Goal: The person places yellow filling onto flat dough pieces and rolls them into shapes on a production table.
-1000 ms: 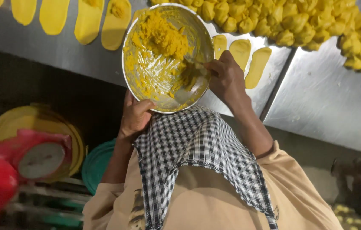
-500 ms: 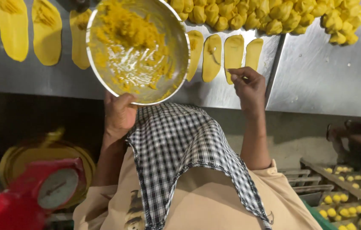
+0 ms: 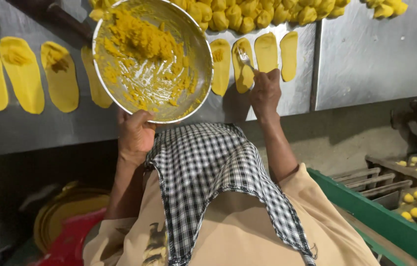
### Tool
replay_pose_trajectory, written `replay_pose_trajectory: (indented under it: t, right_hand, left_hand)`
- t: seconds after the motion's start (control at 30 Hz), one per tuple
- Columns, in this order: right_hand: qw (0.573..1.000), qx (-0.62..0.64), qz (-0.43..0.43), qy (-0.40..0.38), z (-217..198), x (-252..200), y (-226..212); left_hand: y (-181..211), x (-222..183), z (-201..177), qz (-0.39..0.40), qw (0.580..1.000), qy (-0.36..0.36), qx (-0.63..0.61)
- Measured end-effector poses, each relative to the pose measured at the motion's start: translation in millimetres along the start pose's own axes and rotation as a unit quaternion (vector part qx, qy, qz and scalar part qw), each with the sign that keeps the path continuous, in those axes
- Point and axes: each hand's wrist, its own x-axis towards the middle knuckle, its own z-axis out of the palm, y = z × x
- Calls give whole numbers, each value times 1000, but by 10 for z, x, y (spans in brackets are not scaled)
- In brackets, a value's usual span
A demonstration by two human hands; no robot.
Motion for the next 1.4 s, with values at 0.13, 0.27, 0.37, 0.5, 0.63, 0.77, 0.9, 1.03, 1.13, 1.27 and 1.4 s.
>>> replay_pose_trajectory:
  t: [0.13, 0.27, 0.37, 0.5, 0.63, 0.77, 0.9, 1.03, 1.13, 1.27, 1.4]
  right_hand:
    - [998, -39, 7, -46, -79, 26, 85]
    - [992, -65, -14, -105, -706, 244, -95]
    - [992, -38, -29, -120, -1159, 374, -296]
    - [980, 146, -1, -133, -1120, 313, -174]
    - [973, 182, -29, -142, -1048, 397, -161]
    - [972, 174, -44, -153, -1178, 443, -62]
    - [971, 164, -87, -152, -1340, 466, 112]
    - [966, 168, -125, -154, -1331, 452, 293]
    - [959, 170, -136, -180, -1325, 484, 380]
    - [949, 150, -186, -204, -1329, 596, 460]
    - [928, 154, -212, -265, -1305, 638, 511]
  left_hand:
    - [-271, 74, -331, -4, 1000, -16, 5]
    - [-151, 47, 88, 11, 999, -33, 13]
    - [-225, 13, 234, 6, 1000, -19, 18]
    - [-645, 18, 173, 6, 1000, -2, 29]
    - [-849, -77, 475, 2, 999, -16, 51]
    - [-1136, -131, 634, -11, 999, -40, 17]
    - [-1293, -203, 989, 5, 999, -35, 17]
    - [-1477, -259, 1123, 13, 998, -49, 32]
    - [-1635, -318, 1222, 24, 998, -49, 17]
    - [-1899, -335, 1296, 69, 998, -13, -3]
    - [-1975, -466, 1412, 88, 996, 27, 7]
